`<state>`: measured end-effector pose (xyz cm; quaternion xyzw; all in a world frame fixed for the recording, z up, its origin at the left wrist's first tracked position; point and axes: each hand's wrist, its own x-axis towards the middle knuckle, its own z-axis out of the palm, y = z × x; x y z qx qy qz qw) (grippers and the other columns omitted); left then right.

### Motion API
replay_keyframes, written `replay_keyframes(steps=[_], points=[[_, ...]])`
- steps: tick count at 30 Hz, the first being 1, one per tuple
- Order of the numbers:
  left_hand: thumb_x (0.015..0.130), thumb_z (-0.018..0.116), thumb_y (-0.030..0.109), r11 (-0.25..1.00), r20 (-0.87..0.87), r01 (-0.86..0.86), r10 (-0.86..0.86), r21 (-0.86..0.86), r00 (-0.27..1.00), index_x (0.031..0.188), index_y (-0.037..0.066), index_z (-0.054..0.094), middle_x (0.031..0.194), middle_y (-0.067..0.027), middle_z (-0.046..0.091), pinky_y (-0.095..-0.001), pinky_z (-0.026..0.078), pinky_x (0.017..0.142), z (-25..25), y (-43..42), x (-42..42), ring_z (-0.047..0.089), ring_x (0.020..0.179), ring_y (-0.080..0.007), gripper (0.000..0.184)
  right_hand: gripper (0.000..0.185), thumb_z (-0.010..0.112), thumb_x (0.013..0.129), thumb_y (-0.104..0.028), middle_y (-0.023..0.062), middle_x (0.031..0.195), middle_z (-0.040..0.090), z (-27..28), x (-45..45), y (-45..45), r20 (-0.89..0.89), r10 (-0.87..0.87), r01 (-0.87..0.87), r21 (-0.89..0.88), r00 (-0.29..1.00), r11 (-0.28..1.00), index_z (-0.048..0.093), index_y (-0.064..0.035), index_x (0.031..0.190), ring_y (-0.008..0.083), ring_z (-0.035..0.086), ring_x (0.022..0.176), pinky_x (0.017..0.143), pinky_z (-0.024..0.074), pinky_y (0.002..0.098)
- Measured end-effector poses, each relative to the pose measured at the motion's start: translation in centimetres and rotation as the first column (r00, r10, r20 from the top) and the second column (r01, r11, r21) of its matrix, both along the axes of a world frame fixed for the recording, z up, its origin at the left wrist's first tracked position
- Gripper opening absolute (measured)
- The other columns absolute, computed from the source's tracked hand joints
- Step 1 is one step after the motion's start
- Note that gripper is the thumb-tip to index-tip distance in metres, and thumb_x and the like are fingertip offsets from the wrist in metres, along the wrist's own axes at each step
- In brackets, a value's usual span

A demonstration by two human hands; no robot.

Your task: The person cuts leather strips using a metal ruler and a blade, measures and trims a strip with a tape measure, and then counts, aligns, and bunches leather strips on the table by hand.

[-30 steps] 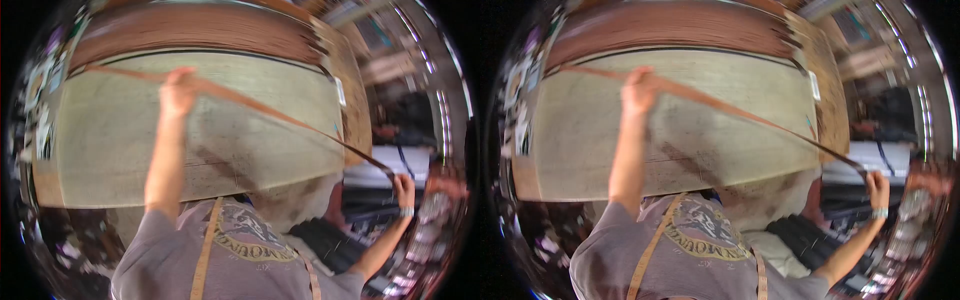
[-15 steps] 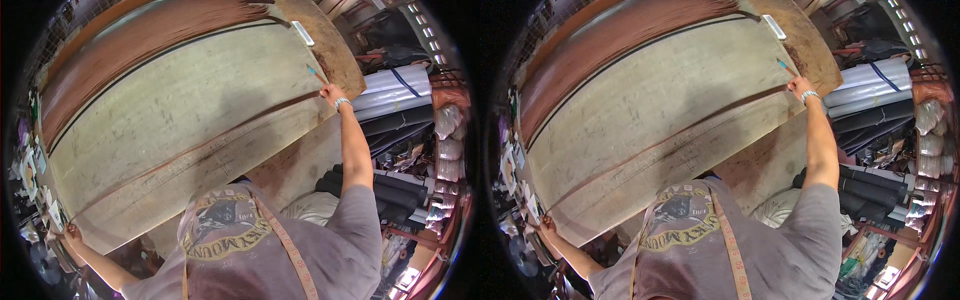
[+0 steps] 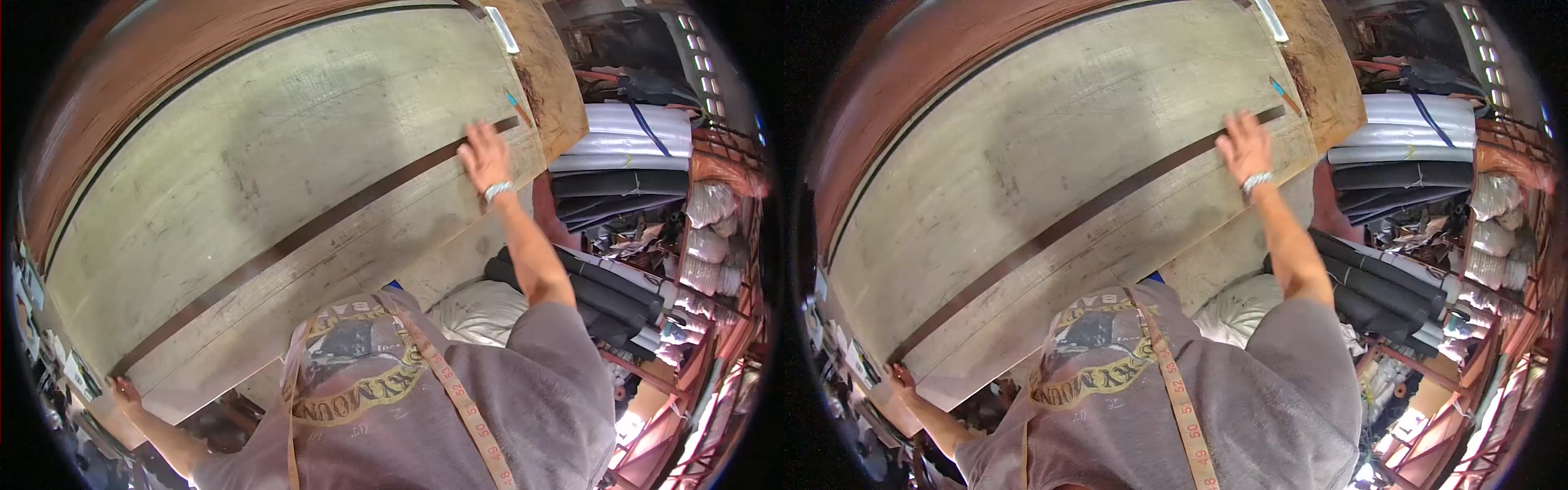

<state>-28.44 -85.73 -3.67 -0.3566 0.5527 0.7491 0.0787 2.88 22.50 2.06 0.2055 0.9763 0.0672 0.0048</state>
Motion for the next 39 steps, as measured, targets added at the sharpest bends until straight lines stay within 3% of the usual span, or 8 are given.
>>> replay_keyframes(steps=[12, 19, 22, 24, 28, 31, 36, 39], points=[[0.099, 0.071, 0.027, 0.972, 0.045, -0.072, 0.084, -0.224, 0.995, 0.108, 0.015, 0.068, 0.077, -0.0052, 0.068, -0.0229, 0.047, 0.049, -0.2, -3.4, -1.9, 0.058, 0.057, -0.0147, 0.016, 0.07, 0.047, 0.109, -0.045, 0.0237, 0.168, 0.026, -5.8, 0.7, -0.8, 0.01, -0.146, 0.145, -0.194, 0.989, 0.97, 0.029, -0.001, 0.161, 0.0413, 0.022, 0.156, 0.128, 0.019, 0.0459], [0.097, 0.069, 0.014, 0.83, -0.024, -0.295, 0.323, -0.474, 0.946, 0.103, -0.005, 0.064, 0.081, -0.0136, 0.071, -0.0305, 0.056, 0.048, -0.2, -4.8, -1.8, 0.073, 0.066, -0.0235, 0.019, 0.073, 0.042, 0.109, -0.051, 0.0222, 0.17, 0.02, -6.4, 0.8, 0.8, 0.02, -0.109, 0.11, -0.217, 0.994, 0.97, 0.023, -0.0067, 0.164, 0.0424, 0.016, 0.157, 0.128, 0.0174, 0.047], [0.09, 0.073, 0.03, 0.271, 0.183, 0.143, 0.127, -0.952, 0.975, 0.092, 0.001, 0.074, 0.081, -0.0108, 0.074, -0.0377, 0.059, 0.07, -0.2, -5.1, 1.8, 0.073, 0.072, -0.0206, 0.029, 0.073, 0.042, 0.109, -0.051, 0.0216, 0.17, 0.021, -7.4, 1.2, 2.5, -0.008, -0.03, 0.028, -0.149, 1.0, 0.988, 0.024, -0.0061, 0.164, 0.0411, 0.017, 0.157, 0.128, 0.0169, 0.047], [0.093, 0.07, 0.027, 0.21, -0.048, -0.016, -0.149, -0.978, 0.988, 0.104, 0.003, 0.074, 0.091, -0.0106, 0.074, -0.0377, 0.057, 0.079, -0.7, -1.5, 5.4, 0.071, 0.088, -0.0222, 0.027, 0.073, 0.041, 0.109, -0.051, 0.0197, 0.17, 0.022, -8.5, 1.4, 3.7, -0.018, -0.006, 0.004, -0.127, 1.0, 0.992, 0.025, -0.0057, 0.163, 0.0396, 0.018, 0.157, 0.128, 0.0165, 0.0471], [0.094, 0.075, 0.033, 0.566, 0.028, 0.519, -0.659, -0.64, 0.752, 0.135, 0.009, 0.066, 0.128, -0.0069, 0.072, -0.0377, 0.054, 0.101, 15.8, 31.0, 16.9, 0.068, 0.115, -0.0219, 0.049, 0.077, 0.038, 0.108, -0.056, 0.0164, 0.17, 0.023, -8.6, 1.0, 5.0, -0.04, -0.049, 0.042, -0.151, 0.998, 0.988, 0.024, -0.0049, 0.164, 0.0373, 0.018, 0.158, 0.128, 0.0163, 0.0481], [0.085, 0.077, 0.06, 0.464, -0.411, 0.849, -0.846, -0.253, 0.34, 0.14, 0.007, 0.063, 0.144, -0.0142, 0.062, -0.0499, 0.04, 0.118, 18.0, 42.2, 24.9, 0.052, 0.139, -0.0315, 0.077, 0.08, 0.039, 0.107, -0.059, 0.0164, 0.17, 0.024, -8.1, 0.7, 5.4, -0.047, -0.051, 0.042, -0.17, 0.998, 0.985, 0.024, -0.004, 0.163, 0.0369, 0.019, 0.158, 0.128, 0.017, 0.049], [0.076, 0.083, 0.064, 0.28, -0.808, 0.96, -0.571, -0.026, 0.144, 0.114, -0.005, 0.074, 0.109, -0.0195, 0.071, -0.0482, 0.044, 0.096, 18.3, 47.4, 29.3, 0.064, 0.101, -0.0338, 0.079, 0.047, 0.066, 0.1, -0.037, 0.0273, 0.125, 0.064, -11.5, -0.1, 8.1, -0.137, 0.149, -0.159, -0.059, 0.979, 0.986, 0.065, 0.0031, 0.124, 0.0441, 0.054, 0.122, 0.114, 0.0343, 0.0554], [0.066, 0.093, 0.043, 0.22, -0.724, 0.969, -0.649, 0.113, 0.232, 0.099, -0.007, 0.076, 0.09, -0.0167, 0.071, -0.0422, 0.044, 0.08, 19.4, 45.1, 29.5, 0.062, 0.082, -0.0276, 0.062, 0.064, 0.052, 0.103, -0.044, 0.0282, 0.152, 0.048, -12.1, 3.3, 9.4, -0.532, -0.369, 0.218, -0.326, 0.762, 0.92, 0.049, 0.0023, 0.148, 0.0432, 0.041, 0.144, 0.123, 0.0273, 0.0505]])
